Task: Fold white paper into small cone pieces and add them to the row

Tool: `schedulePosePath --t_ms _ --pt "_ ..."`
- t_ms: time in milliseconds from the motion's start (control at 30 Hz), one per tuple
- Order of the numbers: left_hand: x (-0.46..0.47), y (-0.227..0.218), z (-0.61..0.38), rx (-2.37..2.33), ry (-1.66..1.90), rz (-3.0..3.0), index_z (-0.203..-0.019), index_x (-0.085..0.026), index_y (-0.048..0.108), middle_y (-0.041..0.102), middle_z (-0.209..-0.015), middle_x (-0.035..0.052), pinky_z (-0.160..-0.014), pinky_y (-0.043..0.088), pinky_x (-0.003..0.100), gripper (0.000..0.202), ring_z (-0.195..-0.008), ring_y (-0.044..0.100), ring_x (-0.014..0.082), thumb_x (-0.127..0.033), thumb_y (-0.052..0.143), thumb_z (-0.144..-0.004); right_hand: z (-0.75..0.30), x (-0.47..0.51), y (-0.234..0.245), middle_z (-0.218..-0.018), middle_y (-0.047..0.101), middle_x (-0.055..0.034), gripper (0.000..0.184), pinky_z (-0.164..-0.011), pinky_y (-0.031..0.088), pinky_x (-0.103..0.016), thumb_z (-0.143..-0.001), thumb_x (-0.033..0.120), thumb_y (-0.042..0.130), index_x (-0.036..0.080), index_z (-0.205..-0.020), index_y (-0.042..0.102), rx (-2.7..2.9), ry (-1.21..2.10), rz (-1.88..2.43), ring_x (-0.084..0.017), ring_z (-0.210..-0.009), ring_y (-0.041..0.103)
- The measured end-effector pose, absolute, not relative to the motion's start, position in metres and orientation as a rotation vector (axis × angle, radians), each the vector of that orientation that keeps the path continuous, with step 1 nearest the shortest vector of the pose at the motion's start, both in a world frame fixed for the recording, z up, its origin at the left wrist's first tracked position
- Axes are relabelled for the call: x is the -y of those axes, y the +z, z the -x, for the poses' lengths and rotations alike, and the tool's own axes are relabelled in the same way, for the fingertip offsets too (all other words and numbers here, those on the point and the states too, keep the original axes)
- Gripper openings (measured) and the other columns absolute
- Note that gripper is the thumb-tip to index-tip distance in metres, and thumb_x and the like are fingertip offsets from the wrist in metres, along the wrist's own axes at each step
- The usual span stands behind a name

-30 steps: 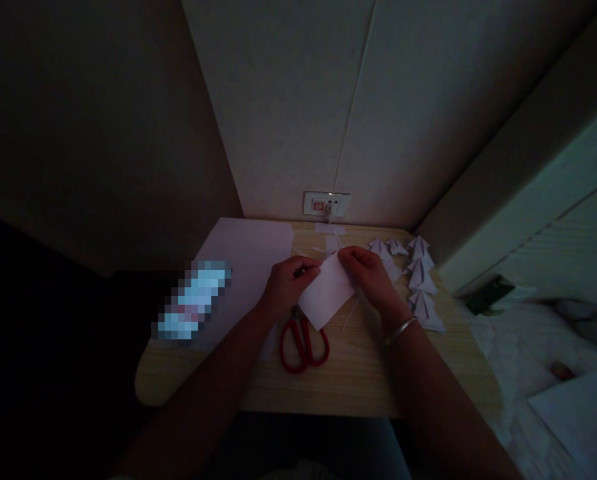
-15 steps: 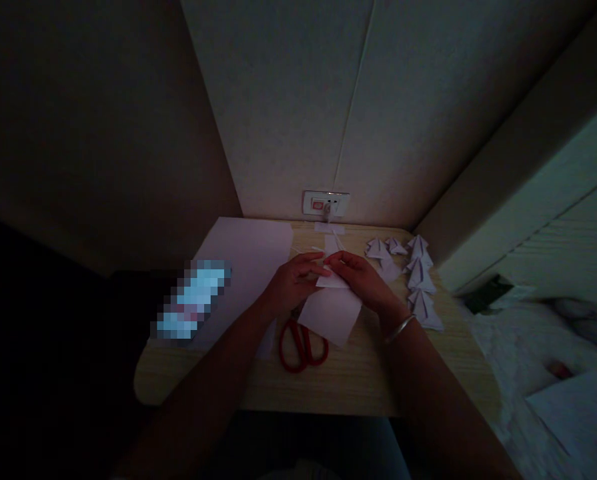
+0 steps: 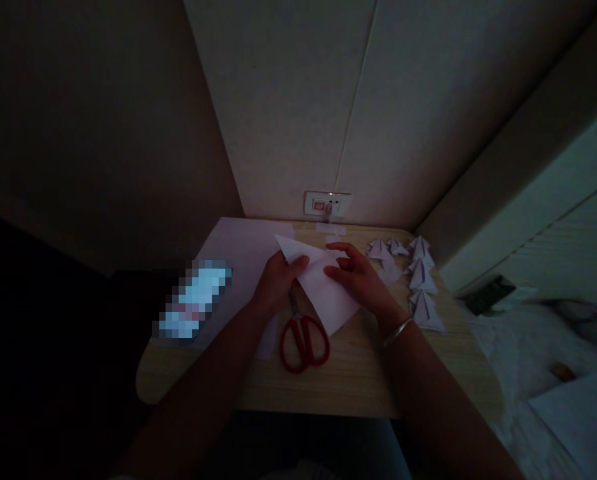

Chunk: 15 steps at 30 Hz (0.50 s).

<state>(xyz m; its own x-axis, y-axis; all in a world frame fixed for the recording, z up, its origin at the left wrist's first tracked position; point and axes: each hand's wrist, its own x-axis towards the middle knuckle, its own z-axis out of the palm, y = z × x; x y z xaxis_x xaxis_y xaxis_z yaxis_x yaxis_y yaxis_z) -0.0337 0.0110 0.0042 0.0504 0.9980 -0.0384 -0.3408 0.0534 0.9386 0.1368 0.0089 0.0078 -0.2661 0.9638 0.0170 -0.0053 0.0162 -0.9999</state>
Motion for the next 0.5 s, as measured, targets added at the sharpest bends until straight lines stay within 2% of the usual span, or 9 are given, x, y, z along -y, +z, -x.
schedulePosePath --t_ms 67,133,200,233,333,400,500 --pt "-0.012 0.003 0.033 -0.917 1.273 -0.874 -0.083 -0.01 0.063 0.069 -0.077 0.007 -0.068 0.049 0.03 0.035 -0.07 0.063 0.0183 -0.033 0.075 -0.059 -0.138 -0.011 0.007 -0.081 0.064 -0.0002 0.034 -0.057 0.048 -0.027 -0.078 0.037 0.057 0.025 -0.11 0.054 1.554 1.143 1.085 -0.014 -0.063 0.059" --pt "-0.014 0.002 0.034 -0.961 1.379 -0.793 -0.081 -0.01 0.063 0.069 -0.076 0.0065 -0.068 0.049 0.029 0.033 -0.069 0.063 0.0174 -0.032 0.074 -0.059 -0.139 -0.01 0.009 -0.103 0.062 -0.0064 0.024 -0.077 0.049 -0.035 -0.085 0.035 0.049 0.024 -0.102 0.061 1.744 0.761 1.087 -0.019 -0.09 0.06" --pt "-0.017 0.002 0.038 -1.034 1.508 -0.726 -0.08 -0.01 0.063 0.068 -0.075 0.005 -0.064 0.049 0.027 0.03 -0.066 0.062 0.0156 -0.029 0.073 -0.059 -0.139 -0.007 0.012 -0.126 0.051 -0.009 0.027 -0.098 0.038 -0.044 -0.086 0.036 0.049 0.026 -0.107 0.062 1.981 0.42 1.039 -0.024 -0.118 0.047" --pt "-0.018 0.003 0.039 -1.063 1.554 -0.701 -0.079 -0.011 0.062 0.067 -0.073 0.0043 -0.062 0.048 0.027 0.028 -0.064 0.061 0.0148 -0.028 0.072 -0.059 -0.138 -0.005 0.014 -0.135 0.044 -0.009 0.034 -0.103 0.031 -0.048 -0.083 0.04 0.054 0.027 -0.114 0.059 2.108 0.303 1.012 -0.027 -0.127 0.037" --pt "-0.021 0.006 0.043 -1.078 1.618 -0.645 -0.077 -0.011 0.061 0.066 -0.07 0.0029 -0.057 0.047 0.025 0.023 -0.06 0.06 0.0134 -0.024 0.069 -0.06 -0.133 0.002 0.016 -0.148 0.022 -0.0091 0.071 -0.106 0.018 -0.057 -0.069 0.048 0.068 0.031 -0.133 0.042 2.386 0.103 1.001 -0.035 -0.137 0.015" --pt "-0.022 0.008 0.045 -1.052 1.629 -0.596 -0.074 -0.01 0.06 0.065 -0.068 0.0022 -0.055 0.047 0.024 0.019 -0.059 0.06 0.0129 -0.02 0.068 -0.059 -0.13 0.004 0.016 -0.151 0.015 -0.0091 0.073 -0.106 0.015 -0.059 -0.071 0.038 0.068 0.032 -0.137 0.036 2.45 0.026 1.048 -0.035 -0.138 0.01" --pt "-0.022 0.009 0.045 -1.013 1.605 -0.523 -0.067 -0.01 0.058 0.063 -0.063 0.001 -0.054 0.046 0.022 0.013 -0.058 0.06 0.0122 -0.015 0.066 -0.057 -0.13 0.004 0.015 -0.151 0.013 -0.0085 0.066 -0.107 0.016 -0.056 -0.075 0.019 0.06 0.031 -0.136 0.038 2.467 -0.037 1.091 -0.032 -0.139 0.01"
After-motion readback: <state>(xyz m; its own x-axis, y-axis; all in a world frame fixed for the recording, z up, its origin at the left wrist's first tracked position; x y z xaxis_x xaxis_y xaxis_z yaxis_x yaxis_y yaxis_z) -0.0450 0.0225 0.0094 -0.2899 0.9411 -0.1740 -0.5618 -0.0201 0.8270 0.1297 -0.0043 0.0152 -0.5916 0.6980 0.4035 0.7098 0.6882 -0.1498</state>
